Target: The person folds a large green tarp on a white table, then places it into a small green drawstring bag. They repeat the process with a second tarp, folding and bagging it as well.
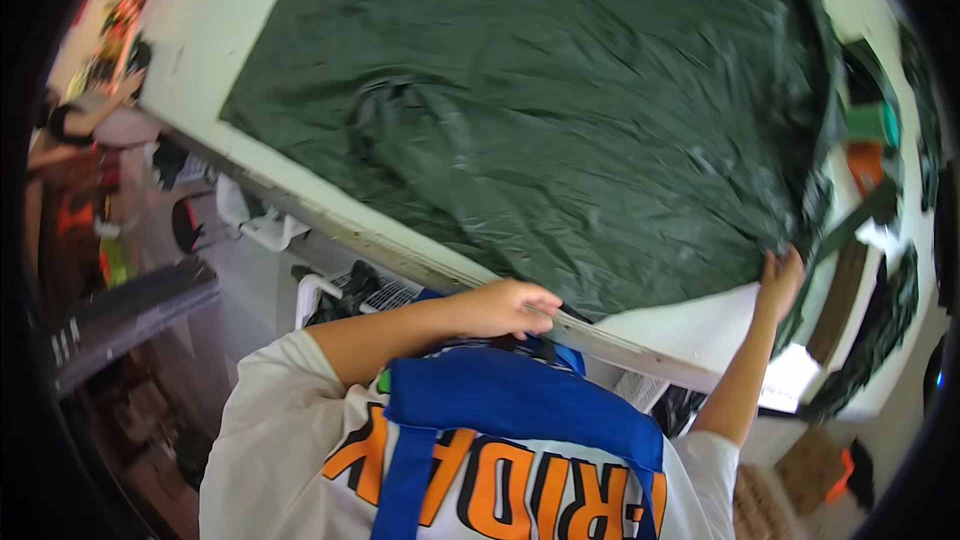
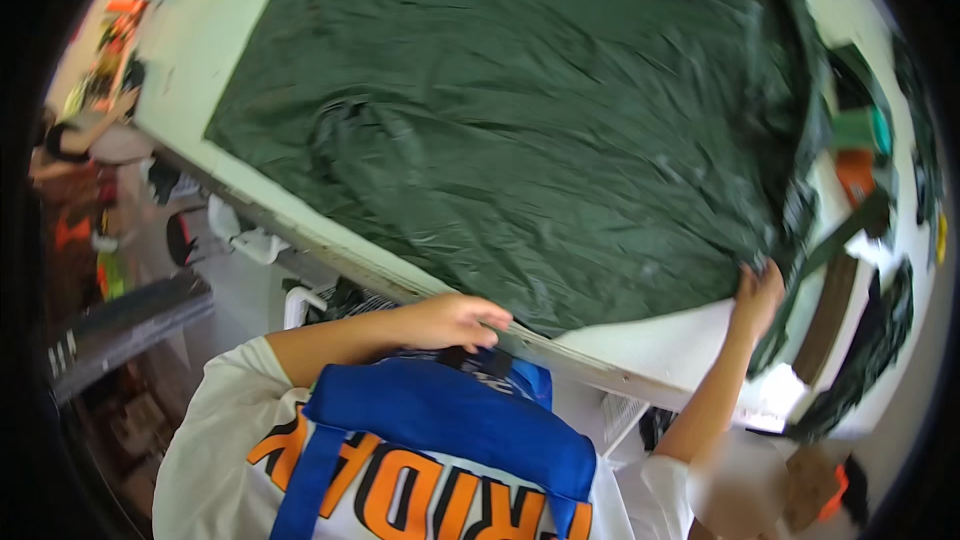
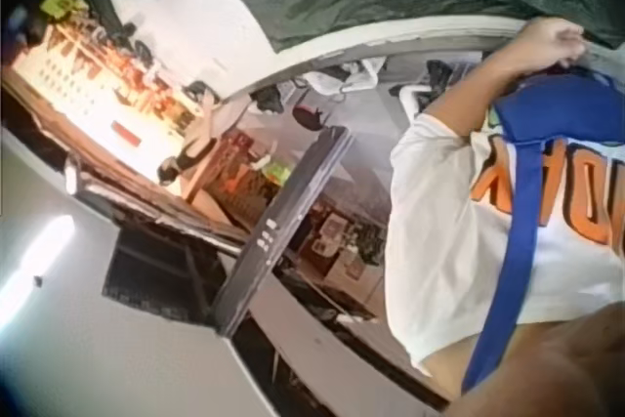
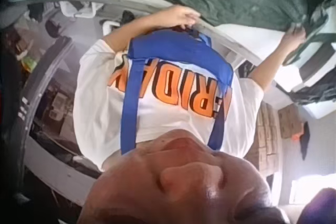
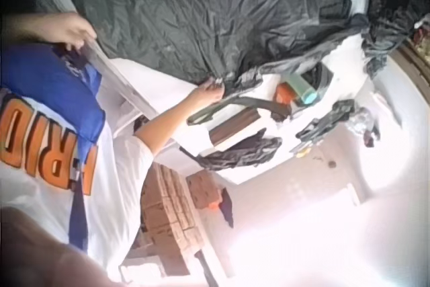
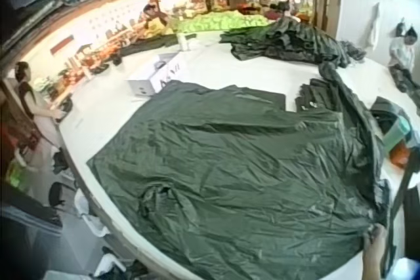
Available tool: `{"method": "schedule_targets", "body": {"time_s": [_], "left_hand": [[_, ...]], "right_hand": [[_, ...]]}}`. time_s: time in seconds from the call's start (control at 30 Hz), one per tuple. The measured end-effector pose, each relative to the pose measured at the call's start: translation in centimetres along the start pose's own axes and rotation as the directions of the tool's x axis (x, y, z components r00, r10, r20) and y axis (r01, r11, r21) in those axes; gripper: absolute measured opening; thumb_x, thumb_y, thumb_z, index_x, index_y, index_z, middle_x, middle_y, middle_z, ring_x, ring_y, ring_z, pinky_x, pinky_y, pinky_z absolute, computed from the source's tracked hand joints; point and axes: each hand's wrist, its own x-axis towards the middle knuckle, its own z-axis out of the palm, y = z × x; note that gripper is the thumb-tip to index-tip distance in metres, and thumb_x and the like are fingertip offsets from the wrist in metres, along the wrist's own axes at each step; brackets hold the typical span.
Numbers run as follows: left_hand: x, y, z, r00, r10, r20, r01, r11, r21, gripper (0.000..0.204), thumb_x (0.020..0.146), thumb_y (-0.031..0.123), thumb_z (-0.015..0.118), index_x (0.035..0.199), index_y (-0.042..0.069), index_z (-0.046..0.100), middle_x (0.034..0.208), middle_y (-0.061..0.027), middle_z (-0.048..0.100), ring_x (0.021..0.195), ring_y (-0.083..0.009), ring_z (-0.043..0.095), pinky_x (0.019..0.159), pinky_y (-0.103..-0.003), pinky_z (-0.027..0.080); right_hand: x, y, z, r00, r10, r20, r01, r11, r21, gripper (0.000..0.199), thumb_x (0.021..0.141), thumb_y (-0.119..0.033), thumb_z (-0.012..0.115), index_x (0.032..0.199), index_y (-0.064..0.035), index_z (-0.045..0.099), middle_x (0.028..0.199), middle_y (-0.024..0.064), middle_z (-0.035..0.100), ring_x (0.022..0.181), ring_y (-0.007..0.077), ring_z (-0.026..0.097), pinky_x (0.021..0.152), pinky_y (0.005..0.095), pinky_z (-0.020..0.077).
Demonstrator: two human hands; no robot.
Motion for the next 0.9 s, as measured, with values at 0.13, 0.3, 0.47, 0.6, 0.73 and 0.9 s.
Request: {"method": "schedule_targets", "body": {"time_s": [0.13, 0.3, 0.47, 0.6, 0.73, 0.9], "left_hand": [[-6.3, -1.1, -10.9, 0.363, 0.503, -0.784, -0.239, 0.864, 0.443, 0.034, 0.086, 0.008, 0.064, 0.118, 0.005, 0.052, 0.103, -0.0060, 0.058, 0.078, -0.0107, 0.054, 0.069, -0.022, 0.047], [-8.2, -0.3, -20.8, 0.364, -0.124, -0.923, 0.015, 0.992, -0.128, 0.056, 0.083, 0.036, 0.070, 0.121, -0.002, 0.053, 0.095, -0.0074, 0.061, 0.085, -0.0140, 0.056, 0.072, -0.026, 0.044], [-10.4, -0.9, -22.2, 0.560, 0.254, -0.788, -0.233, 0.962, 0.145, 0.020, 0.091, 0.017, 0.060, 0.104, 0.002, 0.064, 0.087, 0.0015, 0.062, 0.078, -0.0083, 0.054, 0.069, -0.022, 0.043], [-15.7, -4.6, -26.3, 0.573, 0.439, -0.692, -0.289, 0.899, 0.331, 0.017, 0.090, 0.011, 0.061, 0.102, 0.000, 0.064, 0.091, 0.0006, 0.062, 0.086, -0.0090, 0.056, 0.080, -0.024, 0.045], [-18.4, -8.3, -28.8, 0.900, 0.157, -0.406, 0.193, 0.691, 0.696, 0.017, 0.084, 0.006, 0.063, 0.100, 0.001, 0.064, 0.100, -0.0102, 0.064, 0.096, -0.0220, 0.061, 0.086, -0.032, 0.047], [-10.0, 2.6, -25.1, 0.655, 0.603, -0.456, 0.052, 0.566, 0.823, 0.026, 0.082, 0.023, 0.066, 0.101, 0.006, 0.067, 0.107, -0.0125, 0.063, 0.100, -0.0290, 0.060, 0.087, -0.038, 0.048]], "right_hand": [[-8.2, 0.6, 1.3, 0.875, 0.376, -0.306, -0.425, 0.898, -0.113, 0.034, 0.088, -0.006, 0.051, 0.118, 0.0107, 0.049, 0.115, 0.0276, 0.054, 0.104, 0.0396, 0.057, 0.091, 0.0443, 0.0470], [-7.7, -5.6, 0.6, 0.898, 0.356, -0.258, -0.440, 0.742, -0.506, 0.047, 0.084, -0.007, 0.051, 0.129, 0.0019, 0.042, 0.131, 0.0216, 0.046, 0.120, 0.0374, 0.046, 0.099, 0.0466, 0.0420], [-10.7, -24.3, 3.3, 0.980, -0.170, -0.106, 0.185, 0.970, 0.158, 0.060, 0.076, -0.003, 0.065, 0.131, 0.0020, 0.043, 0.141, 0.0204, 0.036, 0.134, 0.0355, 0.030, 0.111, 0.0454, 0.0231], [-17.1, -31.3, 7.4, 0.834, -0.342, 0.434, 0.414, 0.907, -0.081, 0.068, 0.084, -0.038, 0.062, 0.143, -0.0147, 0.037, 0.153, 0.0154, 0.019, 0.141, 0.0435, 0.011, 0.108, 0.0646, 0.0078], [-17.8, -30.8, 8.3, 0.807, -0.407, 0.428, 0.512, 0.843, -0.165, 0.068, 0.084, -0.046, 0.060, 0.143, -0.0187, 0.038, 0.153, 0.0131, 0.021, 0.141, 0.0427, 0.011, 0.106, 0.0676, 0.0060], [-18.0, -31.0, 8.3, 0.815, -0.381, 0.437, 0.499, 0.844, -0.195, 0.068, 0.084, -0.045, 0.060, 0.143, -0.0188, 0.038, 0.153, 0.0124, 0.021, 0.141, 0.0423, 0.012, 0.107, 0.0667, 0.0062]]}}
